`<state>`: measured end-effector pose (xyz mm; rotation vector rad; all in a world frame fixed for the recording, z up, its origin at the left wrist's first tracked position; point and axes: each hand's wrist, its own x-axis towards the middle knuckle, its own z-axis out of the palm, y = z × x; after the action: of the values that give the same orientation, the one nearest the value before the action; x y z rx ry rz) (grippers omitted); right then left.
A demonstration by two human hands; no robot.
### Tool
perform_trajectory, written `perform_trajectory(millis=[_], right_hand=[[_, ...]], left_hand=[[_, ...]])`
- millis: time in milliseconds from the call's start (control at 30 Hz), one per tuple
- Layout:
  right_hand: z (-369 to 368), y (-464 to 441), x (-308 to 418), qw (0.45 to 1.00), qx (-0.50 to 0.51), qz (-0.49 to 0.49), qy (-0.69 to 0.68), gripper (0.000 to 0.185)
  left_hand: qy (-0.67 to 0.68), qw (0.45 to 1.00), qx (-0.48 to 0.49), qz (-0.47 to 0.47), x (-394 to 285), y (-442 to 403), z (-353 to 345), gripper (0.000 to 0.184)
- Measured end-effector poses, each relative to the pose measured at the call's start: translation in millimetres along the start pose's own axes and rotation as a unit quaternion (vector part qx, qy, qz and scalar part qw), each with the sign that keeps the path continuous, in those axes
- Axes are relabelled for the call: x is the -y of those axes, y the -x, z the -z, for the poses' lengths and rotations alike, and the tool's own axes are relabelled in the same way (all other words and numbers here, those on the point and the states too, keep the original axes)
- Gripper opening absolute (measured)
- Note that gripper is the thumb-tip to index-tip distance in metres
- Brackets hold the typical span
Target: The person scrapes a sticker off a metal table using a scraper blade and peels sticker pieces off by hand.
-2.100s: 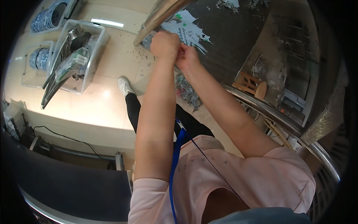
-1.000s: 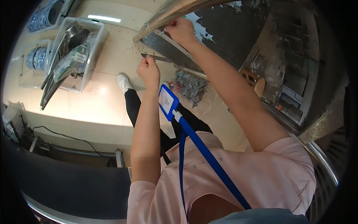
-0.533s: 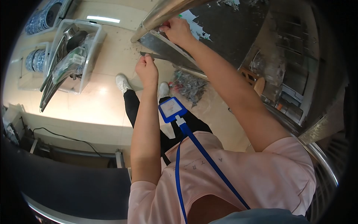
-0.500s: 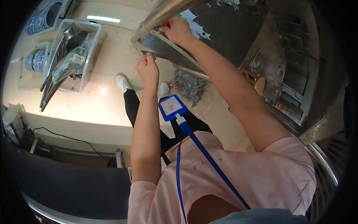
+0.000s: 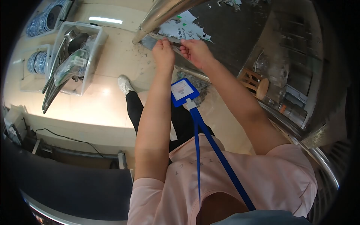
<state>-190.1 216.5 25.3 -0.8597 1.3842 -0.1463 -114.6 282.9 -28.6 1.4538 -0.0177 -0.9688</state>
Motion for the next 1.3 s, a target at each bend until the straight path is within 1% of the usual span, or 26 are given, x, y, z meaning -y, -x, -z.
perform_trajectory(millis=[33,133,233,333,433,533,633,733,833,933,1033,1133,1233,1300], right_hand=[[1.4,-2.8,0.2,0.995,0.012,-0.028,-0.096,0.017],[1.3,-5.9,3.0,0.995,-0.001,-0.054,-0.084,0.013],[0.4,-12.8,5.7,0.990,-0.013,-0.083,-0.113,0.012],[-7.1,-21.5,9.9,0.990,-0.018,-0.090,-0.103,0.006],[-13.6,-19.8,14.6,0.989,-0.026,-0.087,-0.115,0.007],[-17.3,-18.1,11.9,0.985,-0.066,-0.090,-0.129,0.008],[-22.3,-26.0,11.1,0.979,-0.074,-0.075,-0.177,0.008],[-20.1,-35.4,8.3,0.977,-0.072,-0.084,-0.185,0.007],[-18.6,-36.0,5.3,0.978,-0.072,-0.071,-0.184,0.006],[-22.1,-27.5,6.8,0.978,-0.076,-0.063,-0.184,0.006],[-18.3,-17.5,3.1,0.976,-0.087,-0.066,-0.190,0.006],[-16.4,-16.4,-1.6,0.971,-0.096,-0.064,-0.208,0.005],[-19.6,-22.9,1.0,0.969,-0.107,-0.056,-0.216,0.005],[-22.8,-25.5,2.6,0.966,-0.122,-0.049,-0.221,0.005]], left_hand=[[0.001,1.000,-0.004,-0.003,2.1,0.0,-1.6,0.026],[-0.040,0.997,-0.040,-0.043,8.1,0.7,-5.3,0.025],[-0.023,0.995,-0.082,-0.043,9.3,0.4,-11.5,0.025],[-0.082,0.987,-0.137,-0.034,1.1,-1.0,-15.9,0.028],[-0.088,0.985,-0.145,-0.038,4.5,-5.5,-15.1,0.030],[-0.098,0.980,-0.158,-0.072,4.4,-4.7,-16.2,0.031],[-0.144,0.977,-0.148,-0.054,0.2,-4.7,-14.3,0.030],[-0.126,0.976,-0.167,-0.063,-1.6,-3.1,-16.4,0.030],[-0.142,0.974,-0.169,-0.052,-1.9,-2.9,-17.1,0.031],[-0.147,0.973,-0.163,-0.070,-1.3,-1.9,-14.8,0.031],[-0.136,0.979,-0.130,-0.084,2.2,-1.6,-11.3,0.030],[-0.165,0.976,-0.125,-0.071,-0.4,2.6,-12.9,0.028],[-0.162,0.973,-0.152,-0.063,-2.6,-0.5,-16.5,0.029],[-0.198,0.966,-0.160,-0.051,-6.5,-1.4,-16.6,0.030]])
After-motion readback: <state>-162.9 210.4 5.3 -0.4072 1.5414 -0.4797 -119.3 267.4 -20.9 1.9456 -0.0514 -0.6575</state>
